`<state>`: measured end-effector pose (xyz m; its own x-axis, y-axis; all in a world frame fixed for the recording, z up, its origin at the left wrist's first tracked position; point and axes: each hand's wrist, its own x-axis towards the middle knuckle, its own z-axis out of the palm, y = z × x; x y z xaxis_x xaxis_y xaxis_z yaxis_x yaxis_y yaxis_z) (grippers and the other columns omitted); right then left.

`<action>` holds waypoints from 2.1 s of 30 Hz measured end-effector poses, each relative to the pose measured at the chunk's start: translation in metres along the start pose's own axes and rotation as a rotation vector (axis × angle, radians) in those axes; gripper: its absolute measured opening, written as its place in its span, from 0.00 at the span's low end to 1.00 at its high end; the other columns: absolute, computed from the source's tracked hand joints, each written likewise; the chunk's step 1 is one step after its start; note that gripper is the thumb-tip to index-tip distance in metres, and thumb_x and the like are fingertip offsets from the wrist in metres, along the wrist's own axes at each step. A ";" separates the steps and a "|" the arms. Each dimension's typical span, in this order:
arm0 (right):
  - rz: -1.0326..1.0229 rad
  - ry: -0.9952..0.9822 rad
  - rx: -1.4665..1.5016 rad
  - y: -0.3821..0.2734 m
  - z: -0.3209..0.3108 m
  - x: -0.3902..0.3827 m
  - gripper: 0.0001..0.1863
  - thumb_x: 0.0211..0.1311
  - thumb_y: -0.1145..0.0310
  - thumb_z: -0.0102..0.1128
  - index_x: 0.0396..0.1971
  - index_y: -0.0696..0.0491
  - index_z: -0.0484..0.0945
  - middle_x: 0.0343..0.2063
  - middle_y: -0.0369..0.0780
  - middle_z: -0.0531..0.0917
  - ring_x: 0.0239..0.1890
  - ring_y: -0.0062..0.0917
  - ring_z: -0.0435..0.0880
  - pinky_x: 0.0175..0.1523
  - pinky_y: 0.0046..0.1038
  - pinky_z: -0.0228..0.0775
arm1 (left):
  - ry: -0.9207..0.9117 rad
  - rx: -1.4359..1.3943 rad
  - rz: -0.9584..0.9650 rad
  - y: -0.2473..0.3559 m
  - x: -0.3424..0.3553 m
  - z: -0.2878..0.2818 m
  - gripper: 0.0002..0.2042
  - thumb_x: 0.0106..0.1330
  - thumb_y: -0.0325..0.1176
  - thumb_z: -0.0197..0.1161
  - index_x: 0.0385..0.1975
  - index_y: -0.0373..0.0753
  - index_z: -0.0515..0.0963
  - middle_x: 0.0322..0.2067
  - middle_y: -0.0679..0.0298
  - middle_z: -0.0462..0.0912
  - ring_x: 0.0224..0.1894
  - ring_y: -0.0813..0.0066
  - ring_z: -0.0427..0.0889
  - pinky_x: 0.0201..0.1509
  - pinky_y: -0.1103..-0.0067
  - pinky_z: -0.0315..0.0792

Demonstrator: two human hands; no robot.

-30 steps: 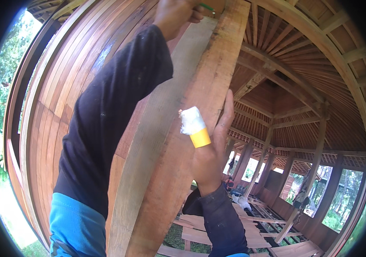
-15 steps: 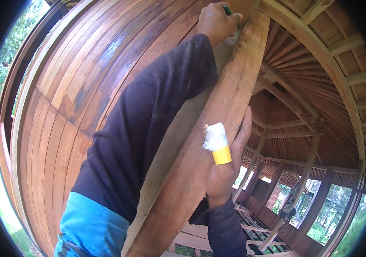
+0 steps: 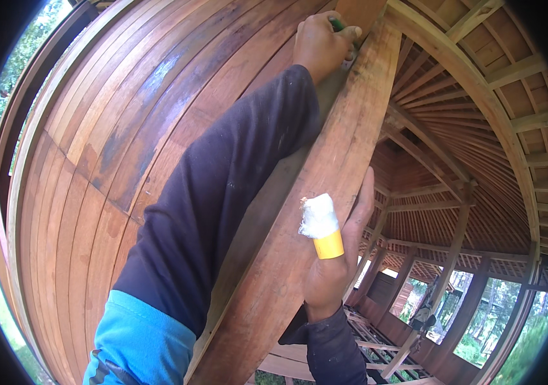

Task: The person uses a hand saw to cut a piece of wood on a wooden floor. They then use a pencil and square to mark another piece of wood.

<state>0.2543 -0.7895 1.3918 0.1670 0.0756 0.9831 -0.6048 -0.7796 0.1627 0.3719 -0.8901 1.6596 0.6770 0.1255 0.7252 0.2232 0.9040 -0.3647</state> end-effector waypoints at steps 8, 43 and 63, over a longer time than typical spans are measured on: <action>0.001 -0.005 -0.031 0.001 -0.003 -0.002 0.39 0.73 0.69 0.50 0.79 0.61 0.47 0.78 0.46 0.54 0.80 0.33 0.54 0.82 0.33 0.42 | -0.029 -0.189 -0.139 -0.001 0.002 0.005 0.13 0.65 0.37 0.73 0.27 0.33 0.83 0.24 0.53 0.86 0.31 0.59 0.87 0.40 0.65 0.78; -0.046 -0.031 -0.228 -0.005 -0.008 0.001 0.36 0.78 0.63 0.46 0.79 0.59 0.48 0.77 0.46 0.57 0.79 0.32 0.56 0.81 0.32 0.46 | -0.157 -0.020 -0.123 0.031 0.030 -0.011 0.12 0.68 0.34 0.70 0.25 0.35 0.81 0.20 0.61 0.85 0.23 0.74 0.86 0.31 0.76 0.77; -0.080 0.011 -0.101 0.001 -0.002 0.001 0.38 0.76 0.66 0.55 0.79 0.59 0.51 0.75 0.44 0.60 0.76 0.29 0.61 0.80 0.31 0.51 | 0.004 0.202 0.176 0.016 0.025 0.014 0.16 0.69 0.42 0.69 0.25 0.35 0.80 0.22 0.57 0.84 0.30 0.60 0.86 0.39 0.64 0.76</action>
<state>0.2524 -0.7889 1.3934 0.2099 0.1419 0.9674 -0.6651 -0.7045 0.2476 0.3831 -0.8666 1.6799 0.6955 0.2873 0.6585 -0.0426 0.9314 -0.3614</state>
